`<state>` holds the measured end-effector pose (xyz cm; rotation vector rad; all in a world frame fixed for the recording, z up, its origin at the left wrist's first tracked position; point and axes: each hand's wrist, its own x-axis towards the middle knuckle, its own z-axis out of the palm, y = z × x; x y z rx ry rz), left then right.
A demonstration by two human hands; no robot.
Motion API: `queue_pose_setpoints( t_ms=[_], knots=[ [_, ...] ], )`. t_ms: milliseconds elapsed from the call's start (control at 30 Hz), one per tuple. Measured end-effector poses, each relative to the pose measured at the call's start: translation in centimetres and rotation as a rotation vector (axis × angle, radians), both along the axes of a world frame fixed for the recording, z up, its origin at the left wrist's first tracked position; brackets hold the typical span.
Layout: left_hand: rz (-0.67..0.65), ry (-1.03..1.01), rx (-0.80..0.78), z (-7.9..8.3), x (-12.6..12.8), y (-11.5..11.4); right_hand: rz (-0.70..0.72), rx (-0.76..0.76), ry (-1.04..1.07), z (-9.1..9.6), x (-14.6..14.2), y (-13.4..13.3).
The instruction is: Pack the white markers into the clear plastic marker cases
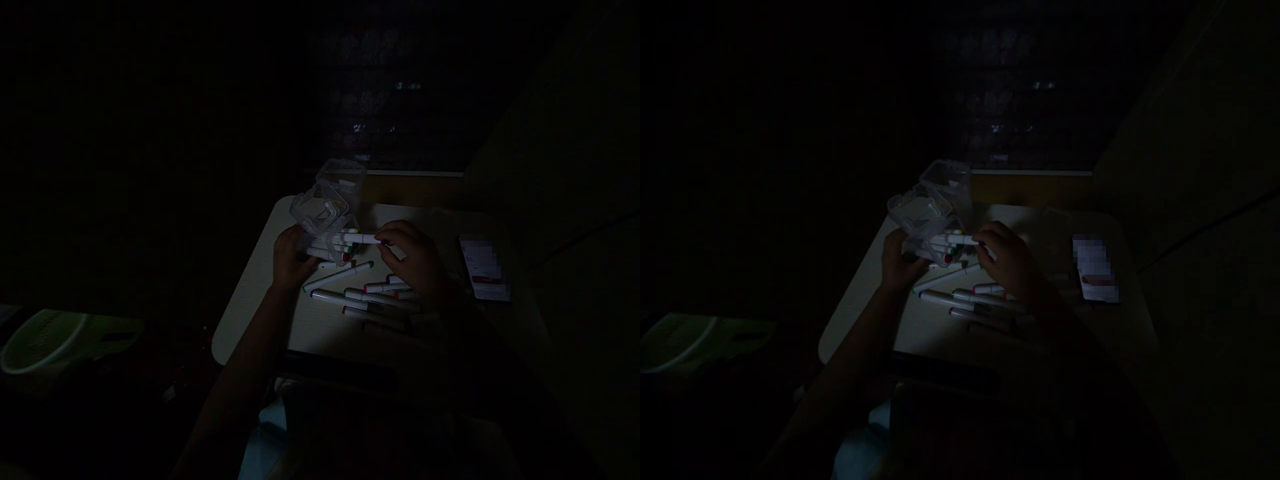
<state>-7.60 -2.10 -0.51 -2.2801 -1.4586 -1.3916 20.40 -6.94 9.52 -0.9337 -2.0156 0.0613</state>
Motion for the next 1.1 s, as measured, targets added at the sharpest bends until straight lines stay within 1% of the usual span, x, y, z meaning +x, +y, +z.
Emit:
queue_pose_setpoints(
  t_ms=[133,267,433,500,600,667,733,833,933,1000,1100],
  knots=[
    [-0.005,-0.005,-0.012,0.1,0.1,-0.1,0.02,0.013,-0.01,0.0,0.2,0.1],
    [-0.016,-0.014,-0.003,0.1,0.2,-0.1,0.009,-0.038,-0.027,0.0,0.2,0.1],
    [-0.006,-0.007,-0.033,0.2,0.1,-0.2,-0.006,-0.097,-0.03,0.2,0.6,0.2],
    [-0.012,-0.01,-0.036,0.2,0.1,-0.1,-0.02,-0.206,-0.099,0.2,1.3,0.3],
    [-0.032,-0.008,-0.004,0.2,0.0,-0.1,-0.043,-0.46,-0.312,-0.2,2.7,0.3],
    [-0.023,-0.012,0.004,0.2,0.1,-0.1,-0.056,-0.605,-0.451,-0.6,3.4,0.4],
    [-0.009,-0.02,-0.004,0.2,0.2,-0.3,-0.04,-0.708,-0.542,-1.0,3.7,0.4],
    [-0.002,-0.034,0.0,0.1,0.2,-0.3,0.009,-0.836,-0.628,-1.1,3.2,0.3],
    [-0.02,-0.018,0.009,0.2,0.2,-0.2,0.008,-0.899,-0.738,-0.9,2.3,0.2],
    [-0.024,-0.008,0.012,0.3,0.2,-0.2,0.008,-0.895,-0.787,-0.9,1.9,0.2],
    [-0.01,-0.001,0.006,0.4,0.3,-0.2,0.012,-0.878,-0.806,-1.1,1.6,0.3]
  ],
)
